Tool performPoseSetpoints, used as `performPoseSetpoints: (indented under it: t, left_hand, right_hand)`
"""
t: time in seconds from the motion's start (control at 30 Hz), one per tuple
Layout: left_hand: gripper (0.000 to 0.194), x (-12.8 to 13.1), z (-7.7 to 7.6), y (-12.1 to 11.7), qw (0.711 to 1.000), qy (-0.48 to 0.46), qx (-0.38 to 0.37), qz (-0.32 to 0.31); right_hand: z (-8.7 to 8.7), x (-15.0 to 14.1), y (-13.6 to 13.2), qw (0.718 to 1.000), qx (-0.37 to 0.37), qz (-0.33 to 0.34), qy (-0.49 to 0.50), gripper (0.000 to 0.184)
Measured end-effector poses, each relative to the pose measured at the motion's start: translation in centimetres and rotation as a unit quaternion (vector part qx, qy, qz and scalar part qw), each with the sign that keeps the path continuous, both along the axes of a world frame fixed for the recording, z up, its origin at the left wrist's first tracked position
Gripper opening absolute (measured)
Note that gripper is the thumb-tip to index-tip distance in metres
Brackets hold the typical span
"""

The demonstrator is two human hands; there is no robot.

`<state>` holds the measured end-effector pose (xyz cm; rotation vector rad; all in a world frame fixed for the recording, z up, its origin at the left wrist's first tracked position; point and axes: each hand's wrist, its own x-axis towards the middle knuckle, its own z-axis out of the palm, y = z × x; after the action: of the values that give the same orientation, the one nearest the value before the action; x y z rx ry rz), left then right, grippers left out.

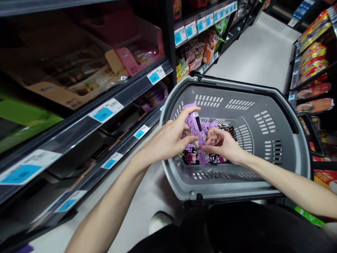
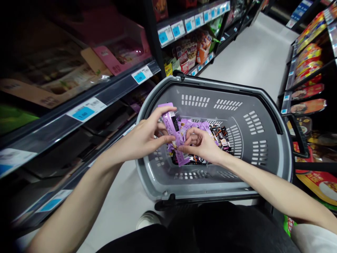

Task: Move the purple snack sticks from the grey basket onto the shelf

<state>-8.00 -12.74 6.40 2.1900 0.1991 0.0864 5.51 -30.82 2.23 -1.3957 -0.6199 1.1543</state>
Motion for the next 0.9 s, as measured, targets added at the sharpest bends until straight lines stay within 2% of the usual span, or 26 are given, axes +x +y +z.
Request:
performPoseSetpoints:
  t: [0.23, 0.4, 0.53, 0.63, 0.77, 0.9]
  left_hand:
    - [0.097, 0.0, -0.7, -0.2, 0.999, -0.013, -0.035, 0.026]
    - [0.093, 0.0, -0.6, -0.2, 0.999, -0.012, -0.036, 0.021]
    - [0.081, -0.1, -0.5, -0.3, 0.999, -0.024, -0.031, 0.024]
    - [0.061, -0.1, -0.6, -0.4, 0.999, -0.029, -0.027, 0.029]
    - [0.018, 0.0, -0.6, -0.3, 1.000, -0.018, 0.016, -0.019]
    - [0.009, 0.0, -0.7, -0.2, 0.996, -0.014, 0.072, -0.059]
  right_hand:
    - [-0.6, 0.2, 0.0, 0.999, -0.020, -0.038, -0.008, 0.039]
    - [-0.4, -0.2, -0.1, 0.998, -0.027, -0.048, -0.007, 0.041]
    - [-0.6, -0.7, -0.2, 0.998, -0.022, -0.051, -0.010, 0.041]
    - [-0.3, -1.2, -0.2, 0.999, -0.020, -0.037, 0.021, 0.043]
    - [0.2, -1.9, -0.1, 0.997, -0.013, -0.014, 0.080, 0.038]
    - [0.3, -1.9, 0.0, 0.992, 0.000, -0.059, 0.114, 0.033]
